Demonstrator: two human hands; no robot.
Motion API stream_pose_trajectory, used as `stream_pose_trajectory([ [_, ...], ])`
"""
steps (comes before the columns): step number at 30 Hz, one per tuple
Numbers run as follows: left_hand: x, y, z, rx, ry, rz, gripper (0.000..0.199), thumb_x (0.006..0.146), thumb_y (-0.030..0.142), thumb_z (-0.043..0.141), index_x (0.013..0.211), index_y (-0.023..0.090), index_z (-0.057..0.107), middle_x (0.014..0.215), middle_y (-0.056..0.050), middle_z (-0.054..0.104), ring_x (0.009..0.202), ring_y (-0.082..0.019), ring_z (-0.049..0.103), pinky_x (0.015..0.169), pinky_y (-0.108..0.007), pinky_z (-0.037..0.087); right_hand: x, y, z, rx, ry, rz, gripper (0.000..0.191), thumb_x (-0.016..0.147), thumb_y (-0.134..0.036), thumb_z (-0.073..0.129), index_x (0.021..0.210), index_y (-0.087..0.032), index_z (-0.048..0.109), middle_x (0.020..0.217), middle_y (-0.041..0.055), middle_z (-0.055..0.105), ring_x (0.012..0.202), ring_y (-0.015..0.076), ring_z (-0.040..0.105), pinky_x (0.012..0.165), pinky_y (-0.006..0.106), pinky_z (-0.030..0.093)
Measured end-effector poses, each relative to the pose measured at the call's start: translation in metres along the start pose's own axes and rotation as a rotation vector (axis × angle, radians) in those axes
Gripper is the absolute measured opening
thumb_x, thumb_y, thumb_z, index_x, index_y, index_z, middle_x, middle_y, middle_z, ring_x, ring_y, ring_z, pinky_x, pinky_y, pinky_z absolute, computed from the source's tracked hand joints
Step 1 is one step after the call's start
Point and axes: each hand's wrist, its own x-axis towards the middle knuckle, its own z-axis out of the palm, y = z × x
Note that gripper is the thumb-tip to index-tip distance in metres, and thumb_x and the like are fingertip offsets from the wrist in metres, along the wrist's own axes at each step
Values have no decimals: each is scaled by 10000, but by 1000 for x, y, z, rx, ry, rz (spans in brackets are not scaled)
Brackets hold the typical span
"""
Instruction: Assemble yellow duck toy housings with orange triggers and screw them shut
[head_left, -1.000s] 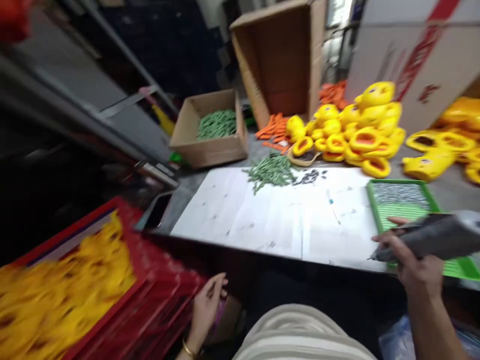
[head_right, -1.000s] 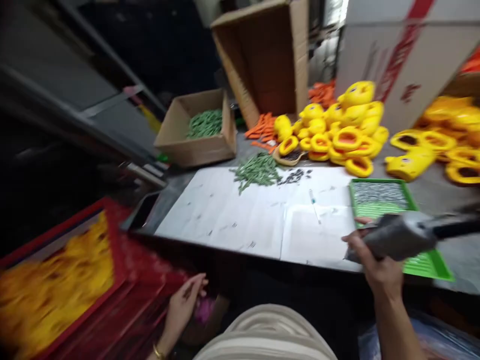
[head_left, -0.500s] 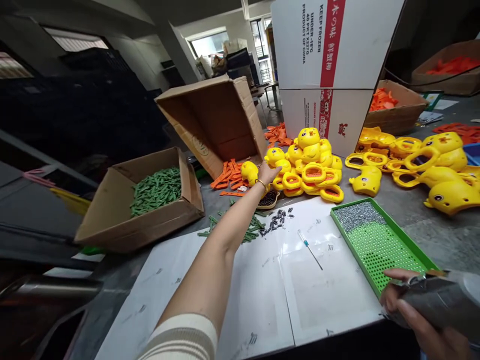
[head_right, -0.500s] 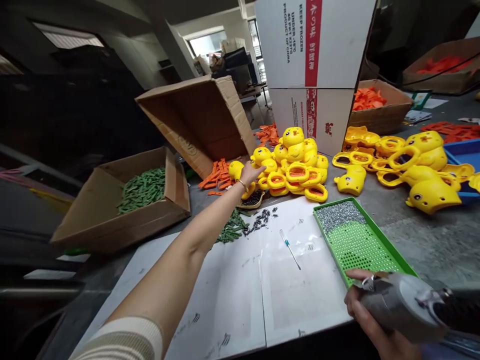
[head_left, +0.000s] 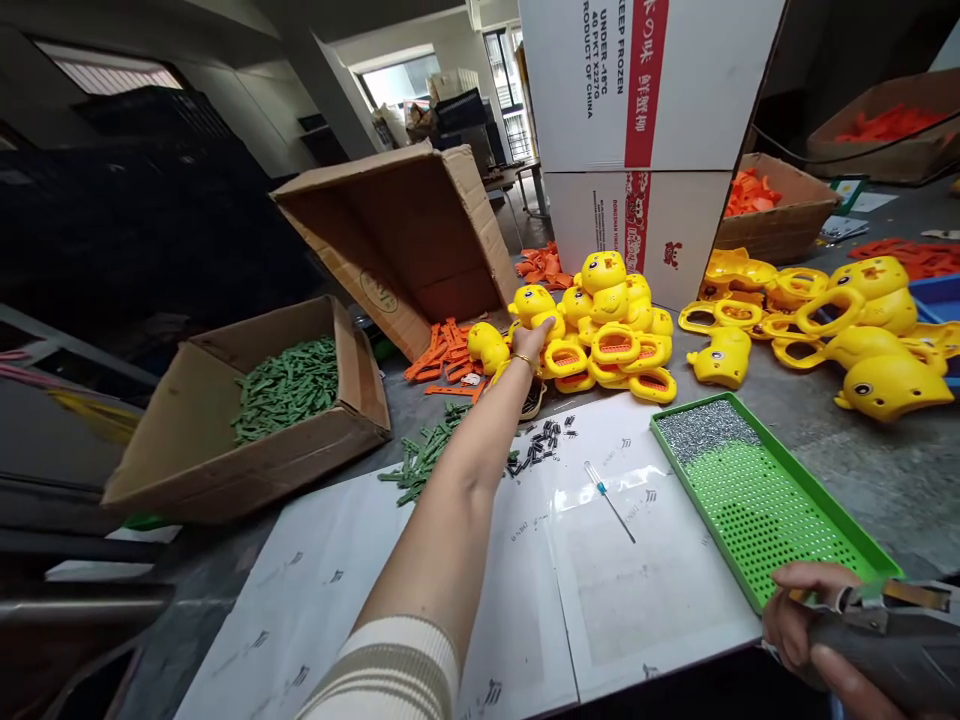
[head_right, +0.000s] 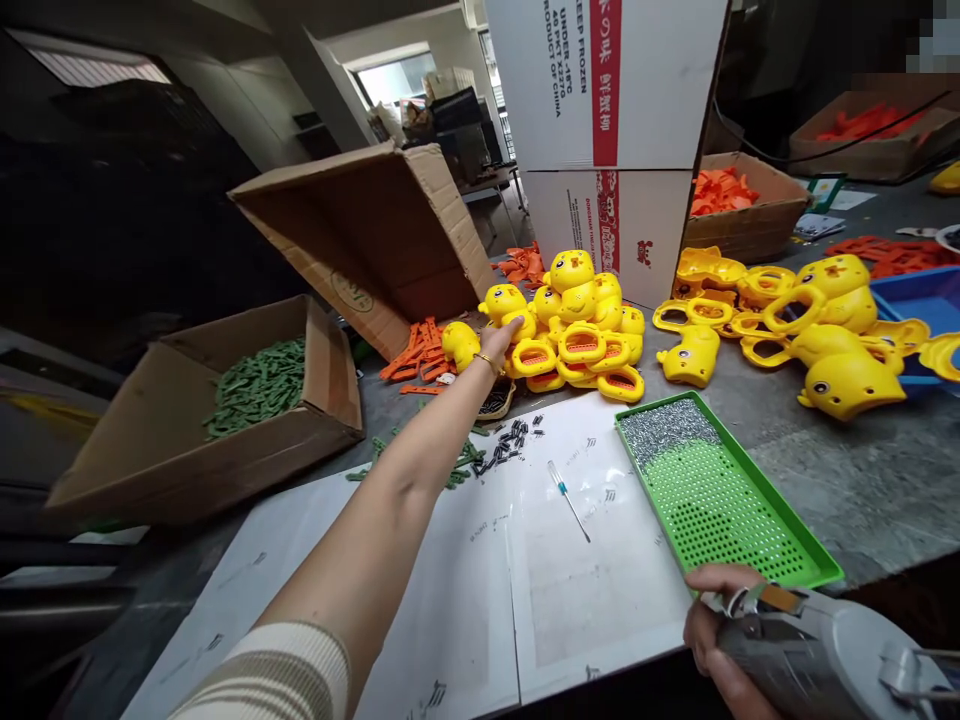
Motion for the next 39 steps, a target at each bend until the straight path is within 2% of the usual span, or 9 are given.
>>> stream_pose_trajectory([
  [4,-57,-1,-33,-87,-113,-17,472,807,469,713,1081,88,664,853,-99,732,781,-191,705,711,-288,561,-6,-15,1,99,43,33,271,878,-337,587,1130,-242,614,674,37,621,617,203,620,619,338,561],
  [8,-172,-51,-56,-32,-606,-58,506,692,484,802,1009,99,711,895,-91,744,752,-182,686,624,-245,526,5,-25,-8,200,17,-54,300,840,-344,644,1124,-245,643,602,7,587,557,172,569,579,329,539],
  [11,-257,-91,-55,61,-841,-182,497,688,460,811,1029,112,714,1009,-96,746,868,-207,689,762,-284,546,11,-27,-17,197,78,-81,294,816,-321,660,1099,-243,669,567,3,574,503,173,547,526,336,507],
  [14,-299,-113,-44,119,-910,-236,550,688,464,809,1088,106,688,1096,-121,731,951,-237,686,818,-313,545,10,-30,-23,183,86,-95,313,796,-330,673,1094,-237,676,560,3,573,479,181,537,510,356,497],
  [20,-282,-117,-41,296,-864,-243,583,725,604,737,1091,155,667,987,-83,732,662,-152,669,536,-234,502,8,-31,-28,163,15,-128,350,796,-280,662,1138,-207,668,599,15,586,516,190,556,532,366,511],
  [25,-257,-125,-38,217,-617,-354,613,866,744,404,879,161,593,722,-38,666,405,-117,587,327,-208,368,13,-28,-29,168,13,-110,348,808,-278,662,1147,-200,661,631,7,583,540,182,564,553,359,517],
  [29,-247,-130,-33,297,-663,-217,559,916,687,364,760,177,531,634,-9,622,350,-99,547,304,-199,313,17,-24,-30,164,-48,-151,368,806,-254,664,1170,-199,650,637,4,601,543,185,578,545,355,527],
  [32,-249,-131,-30,300,-681,-120,518,951,639,340,750,188,498,597,27,582,351,-75,521,346,-189,333,20,-22,-30,152,7,-136,357,797,-279,677,1145,-199,657,632,3,600,540,181,578,550,352,530],
  [39,-260,-130,-20,209,-496,-15,467,946,596,432,695,203,443,509,69,463,378,-61,426,395,-186,338,37,-31,-30,163,136,-222,229,806,-329,693,1015,-249,645,534,-40,556,443,146,517,487,317,504],
])
